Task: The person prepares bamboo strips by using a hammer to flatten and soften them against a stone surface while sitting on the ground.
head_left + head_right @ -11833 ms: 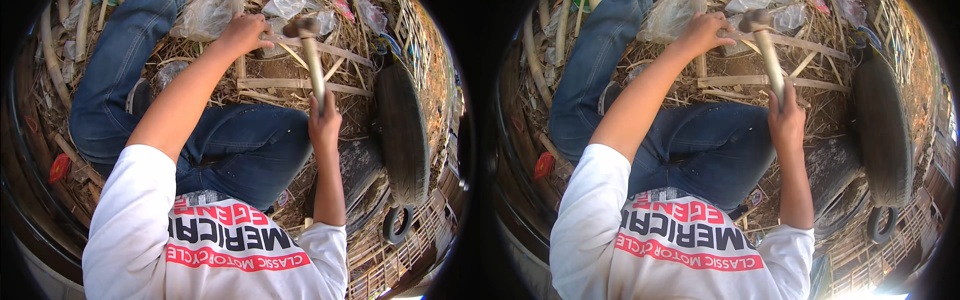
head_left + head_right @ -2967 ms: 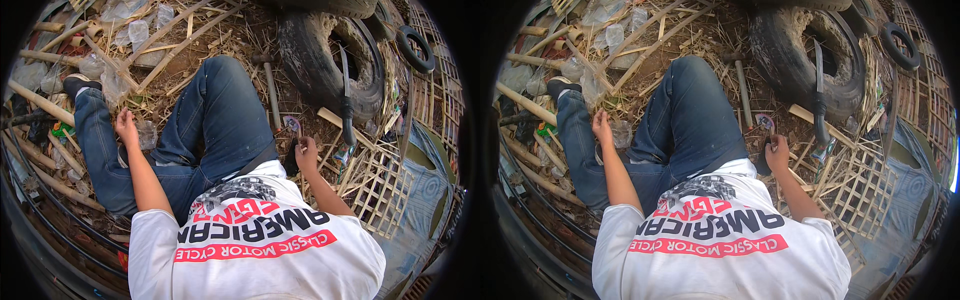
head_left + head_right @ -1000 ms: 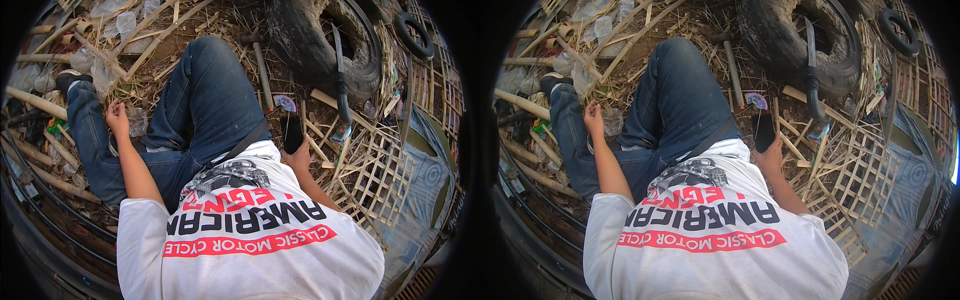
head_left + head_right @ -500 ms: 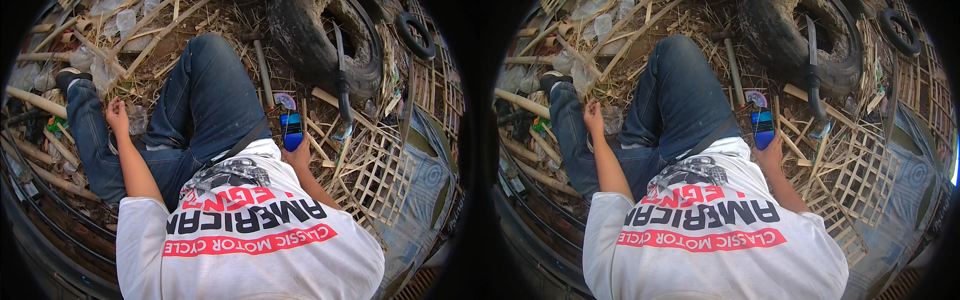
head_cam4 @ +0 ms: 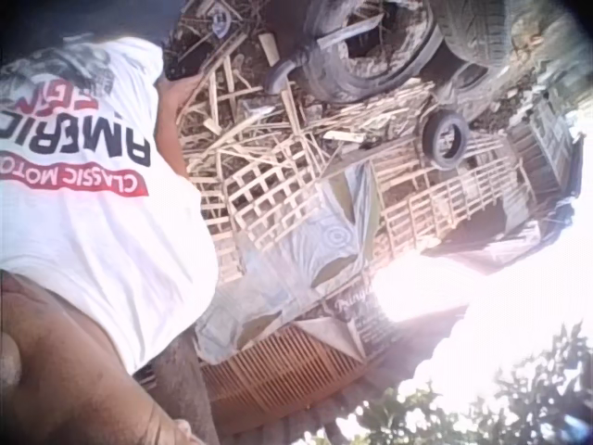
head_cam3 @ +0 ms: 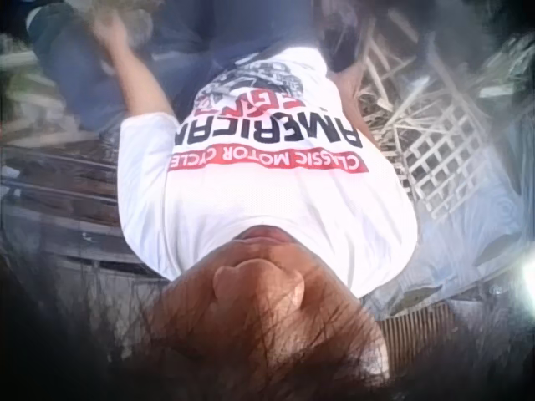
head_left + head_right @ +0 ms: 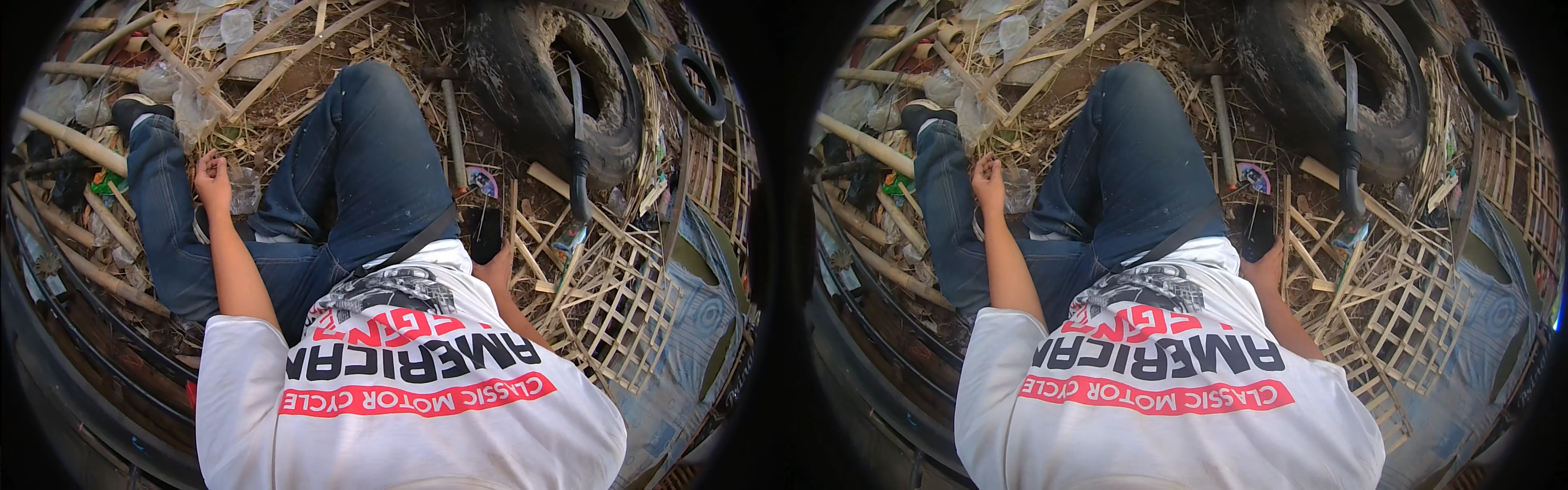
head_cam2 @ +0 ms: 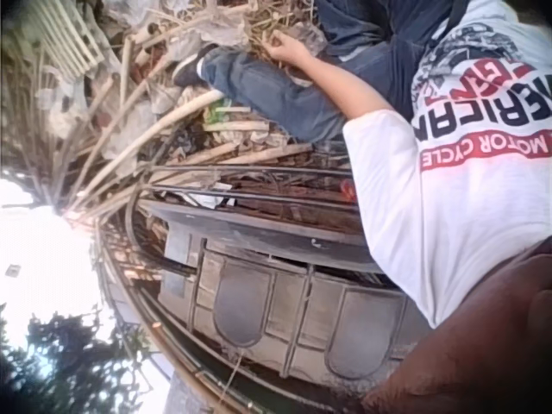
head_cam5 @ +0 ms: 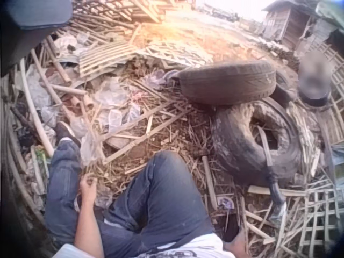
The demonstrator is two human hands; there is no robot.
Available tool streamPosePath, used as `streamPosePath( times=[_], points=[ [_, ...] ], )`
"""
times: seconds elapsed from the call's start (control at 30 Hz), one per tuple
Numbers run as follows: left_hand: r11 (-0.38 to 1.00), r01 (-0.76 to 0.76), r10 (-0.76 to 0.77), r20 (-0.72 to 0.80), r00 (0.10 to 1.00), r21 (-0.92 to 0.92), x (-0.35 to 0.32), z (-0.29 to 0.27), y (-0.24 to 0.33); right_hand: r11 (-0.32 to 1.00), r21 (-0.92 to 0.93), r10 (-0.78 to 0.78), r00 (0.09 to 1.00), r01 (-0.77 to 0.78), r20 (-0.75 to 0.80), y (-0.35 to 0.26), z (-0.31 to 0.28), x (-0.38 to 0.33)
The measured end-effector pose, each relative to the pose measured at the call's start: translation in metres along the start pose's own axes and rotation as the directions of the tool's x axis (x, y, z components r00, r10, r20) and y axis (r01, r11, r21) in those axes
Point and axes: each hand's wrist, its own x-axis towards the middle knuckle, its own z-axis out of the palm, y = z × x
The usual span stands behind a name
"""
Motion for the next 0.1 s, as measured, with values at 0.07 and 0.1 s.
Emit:
streamPosePath(
  times=[0.07,0.1],
  points=[
    [0.997,0.022,-0.023,0.008,1.0,0.073,0.0,0.0,0.007,0.995,0.085,-0.042,0.997,0.048,-0.07,0.011,0.012,0.001],
    [0.996,0.021,-0.019,-0.023,1.0,0.085,0.005,-0.014,0.006,0.985,0.166,-0.042,0.999,0.04,0.011,0.022,0.022,0.006]
  ],
)
